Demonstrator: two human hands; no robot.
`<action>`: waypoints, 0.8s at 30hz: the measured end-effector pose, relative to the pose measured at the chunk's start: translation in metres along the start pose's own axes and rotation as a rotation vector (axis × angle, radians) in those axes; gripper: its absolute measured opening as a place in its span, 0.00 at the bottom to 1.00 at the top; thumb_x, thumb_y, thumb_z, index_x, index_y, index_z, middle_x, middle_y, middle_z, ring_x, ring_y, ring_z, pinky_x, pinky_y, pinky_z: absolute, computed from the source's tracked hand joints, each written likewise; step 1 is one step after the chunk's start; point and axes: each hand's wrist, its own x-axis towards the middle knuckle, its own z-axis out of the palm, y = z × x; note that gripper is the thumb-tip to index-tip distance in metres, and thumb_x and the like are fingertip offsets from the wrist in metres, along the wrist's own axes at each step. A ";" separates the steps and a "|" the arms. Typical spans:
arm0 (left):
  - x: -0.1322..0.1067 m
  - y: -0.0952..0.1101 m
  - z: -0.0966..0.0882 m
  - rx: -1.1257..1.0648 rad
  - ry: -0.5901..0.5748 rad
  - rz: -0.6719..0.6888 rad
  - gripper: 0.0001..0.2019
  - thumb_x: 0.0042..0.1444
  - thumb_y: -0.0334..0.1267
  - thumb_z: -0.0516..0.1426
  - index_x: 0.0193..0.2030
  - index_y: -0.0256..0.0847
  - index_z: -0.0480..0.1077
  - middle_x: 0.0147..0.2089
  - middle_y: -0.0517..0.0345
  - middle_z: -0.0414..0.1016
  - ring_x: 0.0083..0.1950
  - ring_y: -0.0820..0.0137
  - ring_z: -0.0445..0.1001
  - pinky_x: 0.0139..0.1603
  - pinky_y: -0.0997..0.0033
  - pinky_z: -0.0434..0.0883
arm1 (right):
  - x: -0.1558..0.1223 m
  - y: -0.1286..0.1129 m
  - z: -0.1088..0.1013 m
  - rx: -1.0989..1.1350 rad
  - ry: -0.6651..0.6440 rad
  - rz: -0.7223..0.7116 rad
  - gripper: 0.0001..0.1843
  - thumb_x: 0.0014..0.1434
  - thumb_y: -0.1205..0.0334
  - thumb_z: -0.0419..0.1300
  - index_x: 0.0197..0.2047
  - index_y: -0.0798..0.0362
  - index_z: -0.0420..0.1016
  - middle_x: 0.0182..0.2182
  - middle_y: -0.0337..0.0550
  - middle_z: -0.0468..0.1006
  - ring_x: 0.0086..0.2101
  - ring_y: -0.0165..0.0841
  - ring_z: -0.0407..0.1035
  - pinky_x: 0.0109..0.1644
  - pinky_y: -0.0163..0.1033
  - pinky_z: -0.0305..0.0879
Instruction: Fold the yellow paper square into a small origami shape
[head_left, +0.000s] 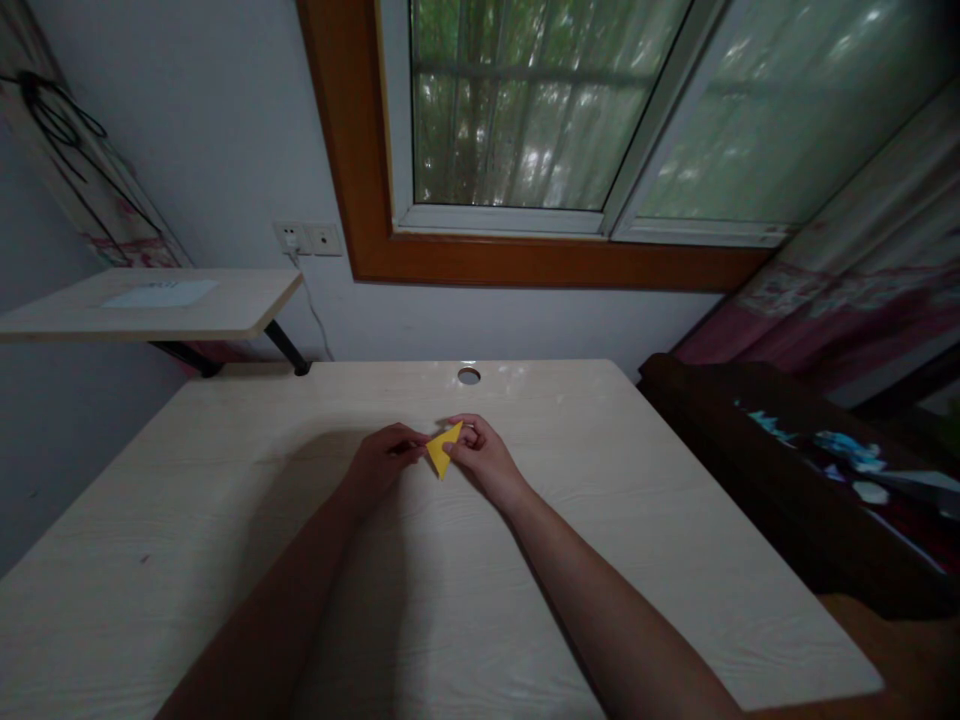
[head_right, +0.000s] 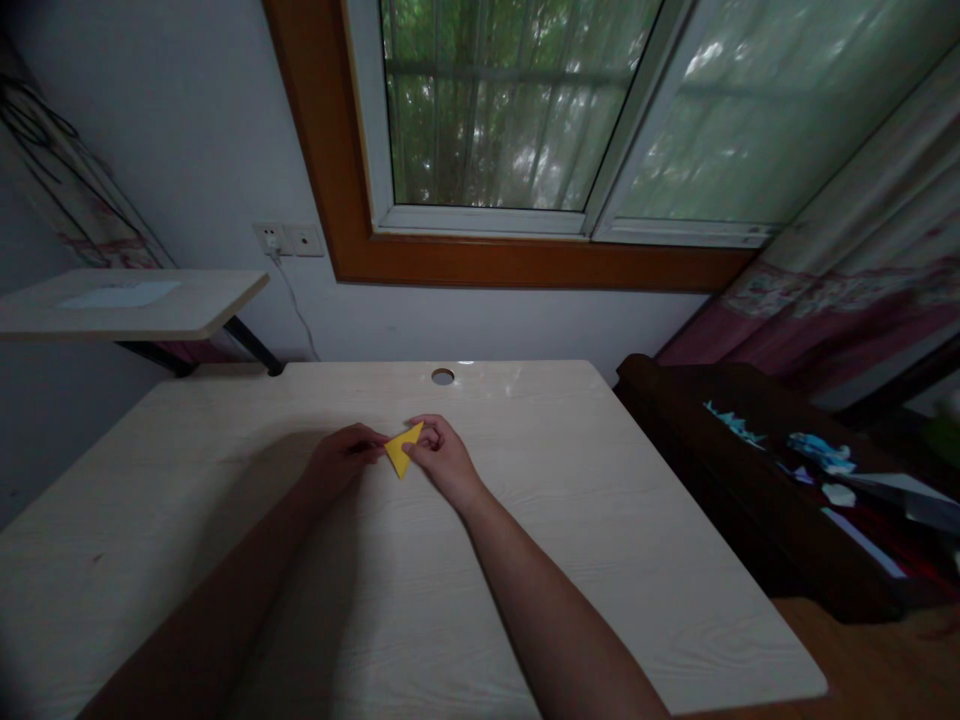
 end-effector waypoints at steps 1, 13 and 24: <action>0.000 -0.001 0.000 -0.002 0.002 0.003 0.10 0.55 0.41 0.62 0.42 0.40 0.78 0.35 0.55 0.76 0.33 0.72 0.72 0.35 0.75 0.69 | 0.000 0.000 0.000 -0.005 -0.001 -0.002 0.21 0.48 0.60 0.69 0.46 0.49 0.71 0.26 0.33 0.73 0.28 0.28 0.67 0.36 0.35 0.62; 0.002 -0.011 0.000 0.012 -0.021 0.125 0.12 0.56 0.39 0.61 0.47 0.45 0.78 0.40 0.53 0.76 0.39 0.70 0.74 0.40 0.73 0.72 | 0.001 0.002 -0.001 0.017 -0.019 -0.009 0.22 0.47 0.59 0.70 0.46 0.48 0.71 0.27 0.33 0.74 0.28 0.28 0.68 0.37 0.36 0.63; 0.001 -0.008 -0.001 0.023 -0.035 0.148 0.12 0.58 0.40 0.60 0.47 0.45 0.78 0.42 0.52 0.76 0.43 0.69 0.75 0.44 0.70 0.72 | 0.001 0.002 -0.002 0.030 -0.010 0.003 0.22 0.47 0.57 0.70 0.45 0.49 0.72 0.27 0.34 0.75 0.29 0.29 0.69 0.38 0.36 0.64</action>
